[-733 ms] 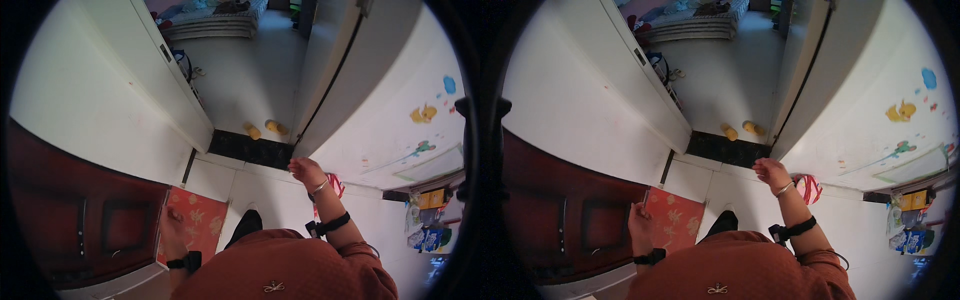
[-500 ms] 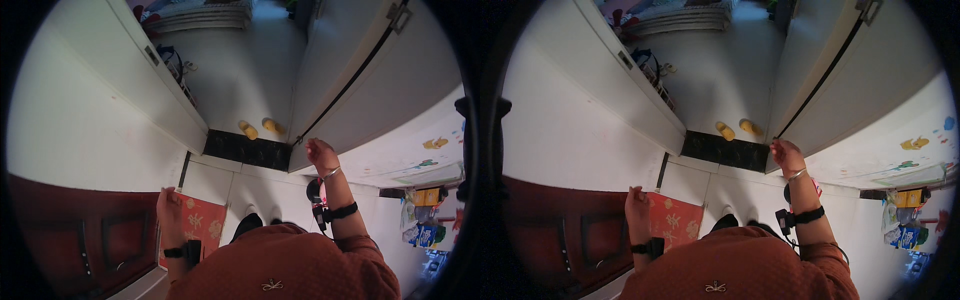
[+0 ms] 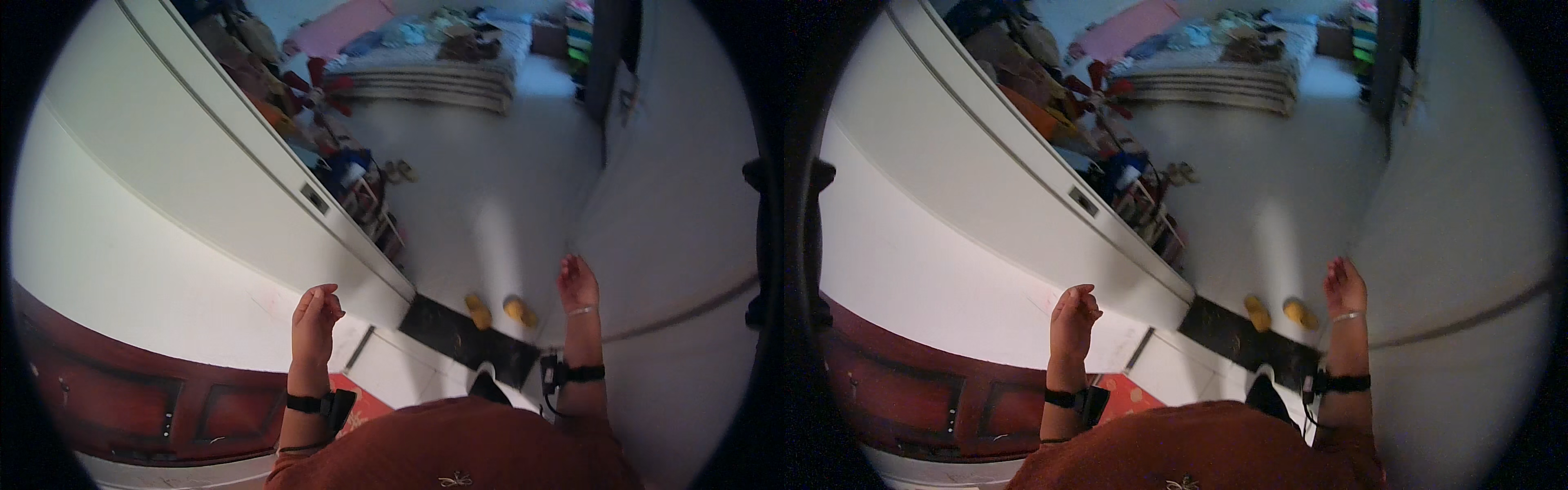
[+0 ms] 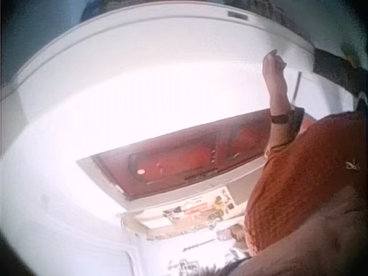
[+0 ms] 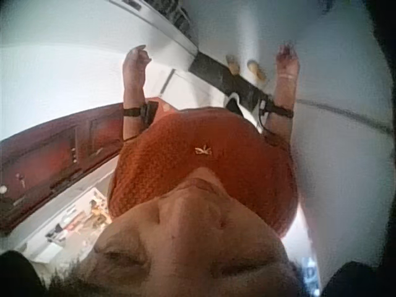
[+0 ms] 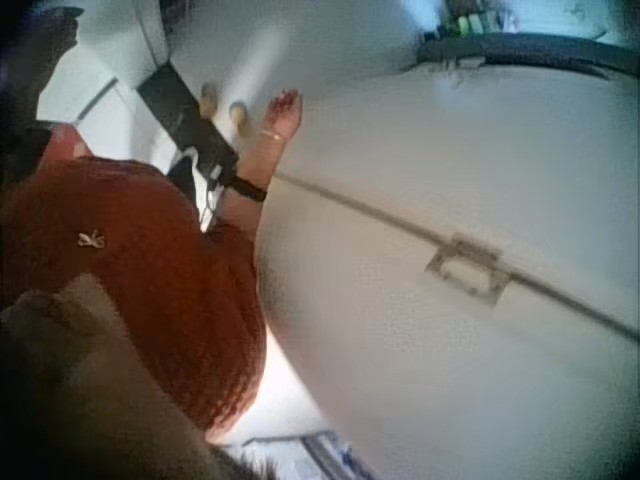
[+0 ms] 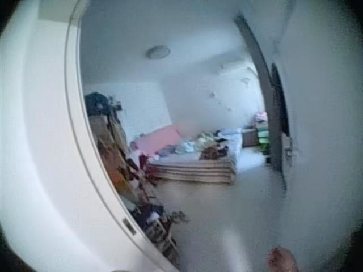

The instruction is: The person picks up a brown patterned garment from the bed, places it on a blue hanger, and hangs it on a clothes rack. Then the person folds a pink t-shirt and a white long-sleeve shirt on the bed.

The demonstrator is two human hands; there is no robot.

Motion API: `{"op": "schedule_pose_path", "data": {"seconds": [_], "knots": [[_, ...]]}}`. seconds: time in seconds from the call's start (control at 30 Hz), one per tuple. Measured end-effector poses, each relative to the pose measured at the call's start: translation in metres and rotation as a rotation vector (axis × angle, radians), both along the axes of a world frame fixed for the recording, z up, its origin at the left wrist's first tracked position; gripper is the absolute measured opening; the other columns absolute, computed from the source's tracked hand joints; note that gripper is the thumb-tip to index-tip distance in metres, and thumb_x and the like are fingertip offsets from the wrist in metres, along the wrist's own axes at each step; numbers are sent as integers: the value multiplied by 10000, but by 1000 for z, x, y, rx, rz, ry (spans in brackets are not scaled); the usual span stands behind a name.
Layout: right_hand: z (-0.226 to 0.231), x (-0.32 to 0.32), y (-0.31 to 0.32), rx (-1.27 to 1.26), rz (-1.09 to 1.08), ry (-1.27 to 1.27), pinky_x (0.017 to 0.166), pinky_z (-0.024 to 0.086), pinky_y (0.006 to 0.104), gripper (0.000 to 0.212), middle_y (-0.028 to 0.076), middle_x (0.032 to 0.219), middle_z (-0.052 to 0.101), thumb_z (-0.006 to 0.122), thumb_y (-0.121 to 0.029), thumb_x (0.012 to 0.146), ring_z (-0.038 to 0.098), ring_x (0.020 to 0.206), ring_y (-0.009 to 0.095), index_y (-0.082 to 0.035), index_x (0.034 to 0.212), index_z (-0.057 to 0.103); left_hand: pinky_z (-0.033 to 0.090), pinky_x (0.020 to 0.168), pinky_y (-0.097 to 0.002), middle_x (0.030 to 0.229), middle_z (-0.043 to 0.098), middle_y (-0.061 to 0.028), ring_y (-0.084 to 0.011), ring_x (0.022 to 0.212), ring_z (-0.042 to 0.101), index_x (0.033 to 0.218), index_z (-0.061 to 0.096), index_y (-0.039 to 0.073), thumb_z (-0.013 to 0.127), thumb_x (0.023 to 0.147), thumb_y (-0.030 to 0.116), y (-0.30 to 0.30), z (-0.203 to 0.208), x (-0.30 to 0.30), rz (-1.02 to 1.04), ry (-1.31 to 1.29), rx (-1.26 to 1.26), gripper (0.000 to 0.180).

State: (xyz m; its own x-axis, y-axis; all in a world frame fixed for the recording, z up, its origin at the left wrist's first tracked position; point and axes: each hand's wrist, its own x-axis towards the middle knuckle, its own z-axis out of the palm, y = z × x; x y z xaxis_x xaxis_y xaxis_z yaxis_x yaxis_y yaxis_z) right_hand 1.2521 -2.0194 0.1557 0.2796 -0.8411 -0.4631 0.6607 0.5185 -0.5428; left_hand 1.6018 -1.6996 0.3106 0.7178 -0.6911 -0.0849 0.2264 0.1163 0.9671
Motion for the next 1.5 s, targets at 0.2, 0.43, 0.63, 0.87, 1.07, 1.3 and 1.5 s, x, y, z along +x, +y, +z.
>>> {"op": "schedule_pose_path", "data": {"seconds": [0.2, 0.43, 0.63, 0.87, 1.07, 1.3, 1.5], "knots": [[-25, 36, -75, 30, 42, 40, 597, 516, 265, 158, 36, 865, 677, 627, -236, 922, 610, 674, 122, -82, 944, 655, 437, 704, -265, 761, 568, -25, -119, 713, 517, 1079, 617, 22, 508, 997, 292, -77, 8, 26, 111, -75, -34, 303], [-58, 18, -117, 84, 35, 48, 619, 551, 262, 191, 53, 891, 685, 612, -245, 943, 638, 707, 132, -62, 975, 654, 444, 718, -259, 780, 572, -19, -114, 746, 529, 1077, 618, 10, 516, 993, 248, -133, -25, 66, 42, -19, 29, 272], [-25, -15, -147, -2, -85, 96, 636, 544, 248, 174, 32, 905, 681, 560, -229, 974, 650, 807, 117, -78, 999, 642, 453, 730, -262, 817, 595, -12, -115, 756, 548, 1072, 627, 35, 526, 987, 274, -207, -72, 114, 27, 47, 12, 273], [31, 9, -171, -11, -136, 408, 639, 543, 254, 185, 47, 855, 693, 600, -231, 948, 643, 728, 110, -58, 968, 663, 428, 708, -257, 801, 605, 1, -103, 731, 535, 1048, 645, 54, 543, 979, 254, -267, -96, 174, 59, 50, 108, 235], [34, 37, -177, -1, -63, 516, 608, 530, 245, 194, 39, 842, 693, 607, -256, 936, 632, 696, 111, -72, 950, 668, 437, 707, -255, 828, 609, -21, -110, 749, 546, 1061, 638, 44, 551, 981, 237, -272, -121, 213, 132, 41, 121, 227], [12, 67, -208, -4, 61, 463, 637, 540, 247, 207, 46, 874, 699, 580, -252, 958, 646, 710, 111, -64, 978, 663, 459, 695, -267, 819, 606, -37, -119, 731, 552, 1075, 621, 23, 543, 985, 225, -259, -135, 232, 223, 47, 265, 234], [10, 114, -271, -34, 215, 426, 655, 556, 247, 190, 50, 885, 696, 609, -245, 944, 648, 719, 117, -66, 972, 666, 453, 682, -260, 796, 595, -34, -115, 713, 541, 1043, 622, 13, 536, 987, 212, -245, -124, 221, 243, -25, 166, 224]]}}
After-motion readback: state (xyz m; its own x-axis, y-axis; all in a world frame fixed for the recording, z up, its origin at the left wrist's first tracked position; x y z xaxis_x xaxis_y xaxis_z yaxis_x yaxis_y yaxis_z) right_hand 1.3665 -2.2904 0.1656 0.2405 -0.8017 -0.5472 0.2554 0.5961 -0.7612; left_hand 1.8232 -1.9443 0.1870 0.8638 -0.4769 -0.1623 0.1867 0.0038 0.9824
